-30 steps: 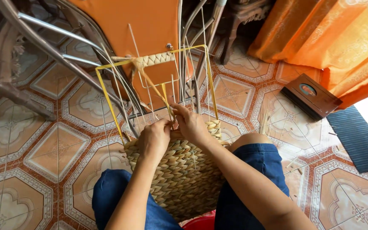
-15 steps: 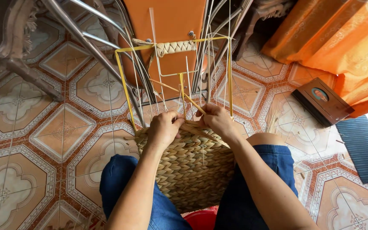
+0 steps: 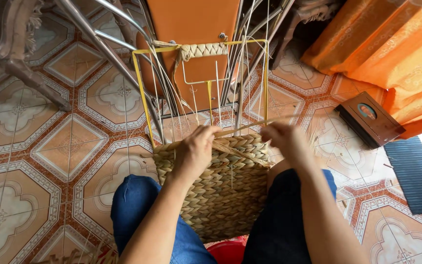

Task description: The recorder is weaving a basket using natural fiber strips on a vertical wooden frame.

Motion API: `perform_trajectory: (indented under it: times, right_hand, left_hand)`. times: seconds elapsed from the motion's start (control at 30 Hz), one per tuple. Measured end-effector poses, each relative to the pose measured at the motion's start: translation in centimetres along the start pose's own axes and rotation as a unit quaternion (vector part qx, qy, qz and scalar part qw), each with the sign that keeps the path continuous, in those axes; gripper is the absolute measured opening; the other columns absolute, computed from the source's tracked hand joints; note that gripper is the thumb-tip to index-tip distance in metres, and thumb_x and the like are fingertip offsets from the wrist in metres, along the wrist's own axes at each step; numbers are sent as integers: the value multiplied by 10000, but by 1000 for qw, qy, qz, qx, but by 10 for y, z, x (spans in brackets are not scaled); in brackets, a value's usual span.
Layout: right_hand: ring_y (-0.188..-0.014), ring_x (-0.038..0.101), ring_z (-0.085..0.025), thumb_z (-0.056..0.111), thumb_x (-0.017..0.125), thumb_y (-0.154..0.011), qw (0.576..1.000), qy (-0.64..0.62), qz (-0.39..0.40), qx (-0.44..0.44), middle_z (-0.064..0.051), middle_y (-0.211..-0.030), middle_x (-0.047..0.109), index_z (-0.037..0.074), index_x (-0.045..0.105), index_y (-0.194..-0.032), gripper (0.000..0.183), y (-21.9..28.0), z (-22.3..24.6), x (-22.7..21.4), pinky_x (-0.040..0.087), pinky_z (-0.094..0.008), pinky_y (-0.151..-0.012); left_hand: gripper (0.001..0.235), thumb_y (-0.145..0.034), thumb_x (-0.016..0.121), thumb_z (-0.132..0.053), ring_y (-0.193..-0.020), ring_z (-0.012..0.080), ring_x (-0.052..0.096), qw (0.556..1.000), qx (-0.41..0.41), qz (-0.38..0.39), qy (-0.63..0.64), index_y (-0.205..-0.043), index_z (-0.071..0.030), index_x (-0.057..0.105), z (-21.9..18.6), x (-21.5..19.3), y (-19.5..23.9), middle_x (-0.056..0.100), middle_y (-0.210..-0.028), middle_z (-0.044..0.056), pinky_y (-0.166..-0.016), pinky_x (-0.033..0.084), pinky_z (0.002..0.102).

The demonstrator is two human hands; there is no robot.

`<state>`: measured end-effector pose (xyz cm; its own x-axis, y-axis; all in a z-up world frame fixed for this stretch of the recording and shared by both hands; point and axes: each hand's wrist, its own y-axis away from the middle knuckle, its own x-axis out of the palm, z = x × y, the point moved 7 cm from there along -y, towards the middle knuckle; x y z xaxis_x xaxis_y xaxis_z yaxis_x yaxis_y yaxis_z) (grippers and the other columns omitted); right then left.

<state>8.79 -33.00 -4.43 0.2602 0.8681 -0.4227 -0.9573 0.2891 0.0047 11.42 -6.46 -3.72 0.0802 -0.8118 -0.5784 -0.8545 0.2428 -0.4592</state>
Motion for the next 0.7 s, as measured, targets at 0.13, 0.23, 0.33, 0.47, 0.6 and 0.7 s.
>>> perform_trajectory:
  times: [0.13, 0.23, 0.33, 0.47, 0.6, 0.7]
  right_hand:
    - [-871, 733, -172, 216, 793, -851, 963, 143, 115, -197, -61, -1028, 762, 107, 741, -1150, 323, 38, 57, 60, 598, -319, -753]
    - [-858, 703, -232, 223, 822, -771, 903, 280, 45, -322, -88, -999, 688, 114, 708, -1133, 395, 44, 76, 78, 577, -378, -710]
    - [-849, 693, -246, 208, 802, -792, 872, 339, 28, -351, -100, -945, 666, 108, 681, -1115, 359, 34, 71, 83, 568, -415, -724]
    - [-809, 701, -189, 291, 696, -1005, 905, 358, 156, -169, -40, -1014, 703, 119, 641, -1143, 227, 17, 70, 83, 582, -359, -717]
    - [-798, 686, -218, 327, 639, -1021, 915, 359, 169, -74, -2, -1026, 686, 197, 645, -1204, 225, 26, 91, 65, 551, -372, -731]
    - [-964, 666, -256, 166, 752, -883, 877, 262, -72, -396, -91, -1027, 724, 76, 747, -1008, 155, 56, 150, 35, 523, -384, -835]
  left_hand:
    - [188, -977, 526, 88, -647, 201, 682, 992, 65, 77, -76, -1109, -25, 597, -11, 16, -2, 705, -1001, 135, -501, 586, 272]
    - [203, -968, 490, 103, -661, 236, 689, 984, 48, 126, -120, -1124, -14, 550, -23, 16, -6, 681, -1044, 161, -529, 603, 307]
    - [256, -917, 489, 102, -679, 265, 695, 978, 38, 161, -130, -1156, 15, 518, -29, 13, -11, 659, -1045, 194, -552, 614, 341]
    - [330, -911, 467, 87, -664, 251, 683, 968, 16, 214, -129, -1238, 42, 489, -15, 31, -3, 637, -966, 213, -551, 598, 334]
    - [261, -1011, 421, 34, -569, 224, 640, 966, -31, 210, -149, -1265, 43, 479, -16, 37, -8, 615, -828, 194, -474, 553, 322]
    - [146, -1098, 416, -60, -456, 203, 575, 972, -61, 191, -122, -1184, 33, 491, -5, 38, -11, 582, -646, 126, -385, 482, 342]
